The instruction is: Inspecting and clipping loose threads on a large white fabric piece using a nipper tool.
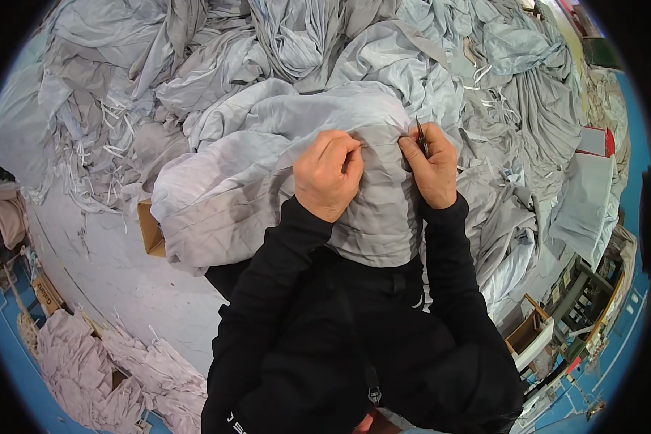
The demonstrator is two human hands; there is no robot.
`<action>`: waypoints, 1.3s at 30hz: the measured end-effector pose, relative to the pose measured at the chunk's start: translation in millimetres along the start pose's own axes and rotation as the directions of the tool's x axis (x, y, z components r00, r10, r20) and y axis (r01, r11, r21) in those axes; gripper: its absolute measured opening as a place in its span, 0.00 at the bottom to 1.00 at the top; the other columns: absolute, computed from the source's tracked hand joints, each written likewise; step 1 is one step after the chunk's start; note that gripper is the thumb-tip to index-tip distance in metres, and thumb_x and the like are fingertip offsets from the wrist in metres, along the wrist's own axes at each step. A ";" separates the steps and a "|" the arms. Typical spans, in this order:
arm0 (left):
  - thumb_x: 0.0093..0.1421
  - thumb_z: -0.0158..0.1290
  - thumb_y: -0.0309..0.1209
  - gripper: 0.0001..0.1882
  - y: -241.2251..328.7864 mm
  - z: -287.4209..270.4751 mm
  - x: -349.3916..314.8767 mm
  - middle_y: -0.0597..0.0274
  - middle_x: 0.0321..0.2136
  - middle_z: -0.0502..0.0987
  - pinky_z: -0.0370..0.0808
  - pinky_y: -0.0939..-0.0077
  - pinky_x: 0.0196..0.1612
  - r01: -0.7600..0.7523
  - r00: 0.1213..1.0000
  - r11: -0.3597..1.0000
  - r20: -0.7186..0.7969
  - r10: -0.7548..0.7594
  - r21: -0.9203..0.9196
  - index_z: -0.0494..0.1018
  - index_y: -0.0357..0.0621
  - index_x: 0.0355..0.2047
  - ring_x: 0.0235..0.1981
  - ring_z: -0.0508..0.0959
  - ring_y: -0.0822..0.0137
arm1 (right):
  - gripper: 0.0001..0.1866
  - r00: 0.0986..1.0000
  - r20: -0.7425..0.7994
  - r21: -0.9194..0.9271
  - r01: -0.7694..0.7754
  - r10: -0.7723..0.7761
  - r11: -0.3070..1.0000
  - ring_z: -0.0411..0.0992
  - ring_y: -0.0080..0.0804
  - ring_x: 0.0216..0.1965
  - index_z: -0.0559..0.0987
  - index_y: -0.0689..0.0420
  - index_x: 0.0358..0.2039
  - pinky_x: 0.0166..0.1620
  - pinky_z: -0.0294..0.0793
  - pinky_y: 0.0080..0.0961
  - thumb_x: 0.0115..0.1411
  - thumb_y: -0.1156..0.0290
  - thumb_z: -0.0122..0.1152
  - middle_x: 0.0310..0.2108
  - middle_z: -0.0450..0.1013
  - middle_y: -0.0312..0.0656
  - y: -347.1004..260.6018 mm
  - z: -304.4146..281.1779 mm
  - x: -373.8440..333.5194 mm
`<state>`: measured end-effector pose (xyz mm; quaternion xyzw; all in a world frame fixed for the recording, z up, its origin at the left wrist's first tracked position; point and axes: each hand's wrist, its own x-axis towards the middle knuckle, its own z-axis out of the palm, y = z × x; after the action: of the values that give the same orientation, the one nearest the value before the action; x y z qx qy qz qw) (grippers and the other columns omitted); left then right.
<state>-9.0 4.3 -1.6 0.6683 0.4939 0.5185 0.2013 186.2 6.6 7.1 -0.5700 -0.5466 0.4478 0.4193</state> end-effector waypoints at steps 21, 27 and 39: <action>0.52 0.59 0.14 0.08 0.7 -13.6 -5.3 0.57 0.31 0.77 0.75 0.77 0.28 0.141 0.990 0.978 0.030 -0.138 -0.152 0.75 0.37 0.31 0.24 0.78 0.67 | 0.05 1.000 0.014 0.040 -0.005 0.004 0.999 0.59 0.10 0.27 0.74 0.58 0.35 0.31 0.58 0.12 0.64 0.74 0.61 0.26 0.65 0.24 -0.3 1.0 -0.7; 0.49 0.59 0.15 0.08 1.2 -4.1 -0.7 0.59 0.29 0.76 0.74 0.74 0.26 0.154 0.988 0.980 0.047 -0.149 -0.129 0.74 0.38 0.29 0.23 0.77 0.63 | 0.04 1.000 0.020 0.040 -0.013 0.013 0.999 0.58 0.10 0.26 0.74 0.58 0.35 0.29 0.58 0.12 0.65 0.75 0.61 0.26 0.65 0.24 0.4 1.1 -0.5; 0.46 0.55 0.14 0.09 -1.4 -0.9 -0.9 0.60 0.27 0.74 0.73 0.75 0.23 0.093 0.993 0.996 0.081 -0.092 -0.017 0.70 0.39 0.25 0.20 0.74 0.65 | 0.04 1.000 0.015 0.055 -0.001 0.000 0.998 0.59 0.09 0.25 0.74 0.58 0.35 0.28 0.58 0.11 0.65 0.75 0.61 0.25 0.65 0.24 3.0 1.4 -0.4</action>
<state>-10.4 3.9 -2.9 0.6628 0.5105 0.4866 0.2516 185.6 6.0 3.9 -0.5552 -0.5369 0.4670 0.4306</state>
